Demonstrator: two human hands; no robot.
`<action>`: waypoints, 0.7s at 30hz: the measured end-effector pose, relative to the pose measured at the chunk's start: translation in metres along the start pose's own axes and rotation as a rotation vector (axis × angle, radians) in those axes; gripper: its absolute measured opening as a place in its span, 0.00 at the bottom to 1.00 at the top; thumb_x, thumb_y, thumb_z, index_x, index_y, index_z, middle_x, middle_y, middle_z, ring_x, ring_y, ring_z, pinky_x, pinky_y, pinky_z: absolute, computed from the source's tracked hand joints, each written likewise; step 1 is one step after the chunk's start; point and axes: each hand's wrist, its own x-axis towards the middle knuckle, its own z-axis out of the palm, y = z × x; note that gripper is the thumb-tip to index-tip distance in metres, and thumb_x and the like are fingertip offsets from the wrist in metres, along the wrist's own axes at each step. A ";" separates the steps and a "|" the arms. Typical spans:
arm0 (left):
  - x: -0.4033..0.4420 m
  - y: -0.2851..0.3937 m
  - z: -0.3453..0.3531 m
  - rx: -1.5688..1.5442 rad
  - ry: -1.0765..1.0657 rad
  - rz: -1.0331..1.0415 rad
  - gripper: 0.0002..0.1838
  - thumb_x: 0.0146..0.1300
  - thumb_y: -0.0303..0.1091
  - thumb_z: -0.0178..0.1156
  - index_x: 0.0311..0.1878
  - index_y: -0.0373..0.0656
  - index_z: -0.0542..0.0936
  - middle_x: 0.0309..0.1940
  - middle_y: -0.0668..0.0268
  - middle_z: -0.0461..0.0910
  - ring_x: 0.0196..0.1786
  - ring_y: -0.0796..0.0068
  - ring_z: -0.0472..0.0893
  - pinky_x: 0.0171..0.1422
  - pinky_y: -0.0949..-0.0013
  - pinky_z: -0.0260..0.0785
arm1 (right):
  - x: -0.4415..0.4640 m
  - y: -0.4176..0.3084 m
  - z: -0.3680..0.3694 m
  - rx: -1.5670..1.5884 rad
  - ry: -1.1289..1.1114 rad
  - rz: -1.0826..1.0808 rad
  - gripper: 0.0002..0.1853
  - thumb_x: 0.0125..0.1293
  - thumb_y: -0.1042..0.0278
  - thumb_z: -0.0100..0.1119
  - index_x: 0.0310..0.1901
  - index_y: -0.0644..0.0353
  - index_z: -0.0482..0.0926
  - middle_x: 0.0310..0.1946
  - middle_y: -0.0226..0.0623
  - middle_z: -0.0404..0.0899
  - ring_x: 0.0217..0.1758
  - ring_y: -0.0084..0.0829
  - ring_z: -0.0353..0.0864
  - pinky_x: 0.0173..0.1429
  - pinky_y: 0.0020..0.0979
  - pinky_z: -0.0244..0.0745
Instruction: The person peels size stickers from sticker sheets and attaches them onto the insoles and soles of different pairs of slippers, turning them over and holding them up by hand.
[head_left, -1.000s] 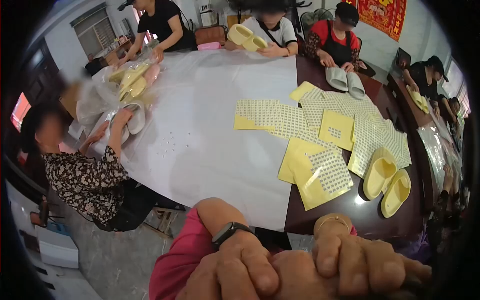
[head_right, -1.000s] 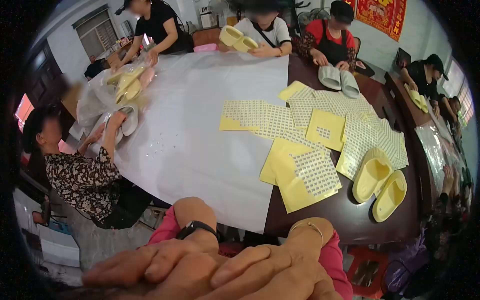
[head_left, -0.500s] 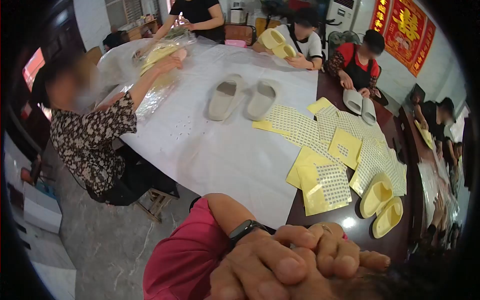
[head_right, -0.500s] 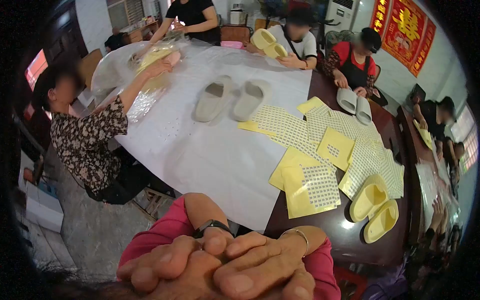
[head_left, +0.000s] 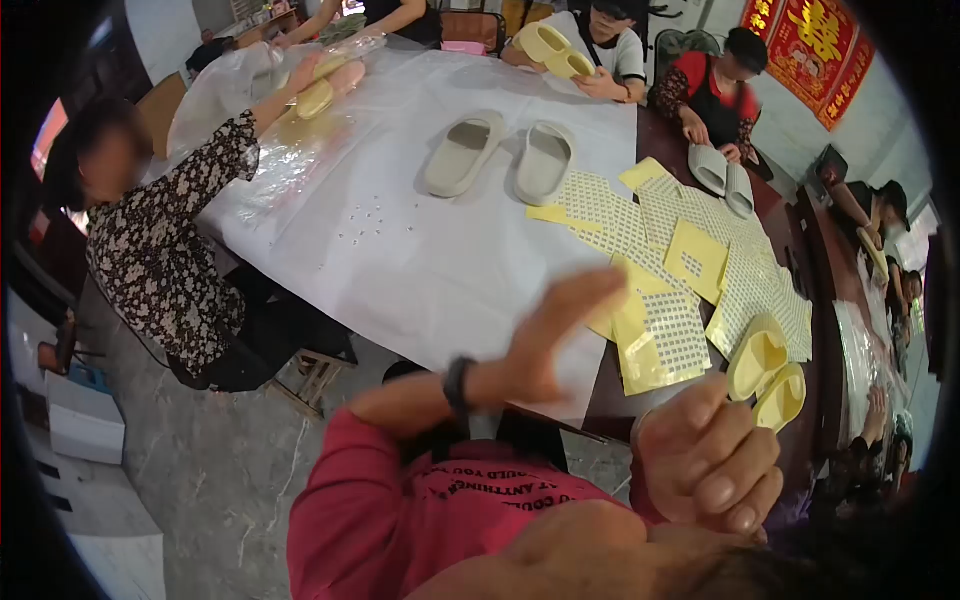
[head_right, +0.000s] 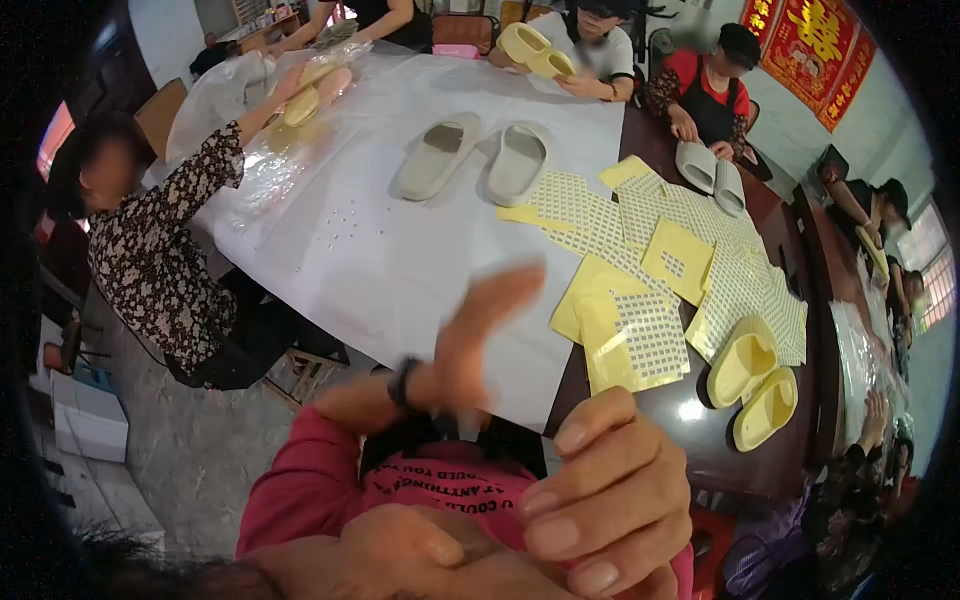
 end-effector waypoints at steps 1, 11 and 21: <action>0.011 -0.025 -0.005 0.185 0.034 -0.106 0.39 0.61 0.52 0.63 0.68 0.35 0.65 0.68 0.51 0.64 0.69 0.51 0.65 0.72 0.56 0.56 | 0.000 -0.001 -0.004 -0.010 0.008 -0.003 0.10 0.74 0.59 0.47 0.50 0.47 0.76 0.38 0.26 0.77 0.35 0.22 0.74 0.56 0.36 0.62; 0.044 -0.288 -0.105 0.885 -0.048 -0.937 0.42 0.54 0.62 0.62 0.58 0.32 0.74 0.58 0.48 0.74 0.63 0.47 0.70 0.65 0.51 0.63 | 0.013 -0.009 -0.035 -0.123 0.017 -0.163 0.07 0.72 0.60 0.50 0.42 0.49 0.77 0.35 0.23 0.77 0.37 0.17 0.76 0.58 0.35 0.61; 0.089 -0.370 -0.048 0.932 -0.012 -1.049 0.41 0.48 0.66 0.64 0.52 0.35 0.80 0.58 0.49 0.76 0.63 0.51 0.72 0.64 0.52 0.66 | 0.041 0.030 -0.033 0.953 -0.131 0.743 0.41 0.70 0.42 0.43 0.67 0.76 0.58 0.62 0.58 0.67 0.66 0.44 0.68 0.69 0.39 0.60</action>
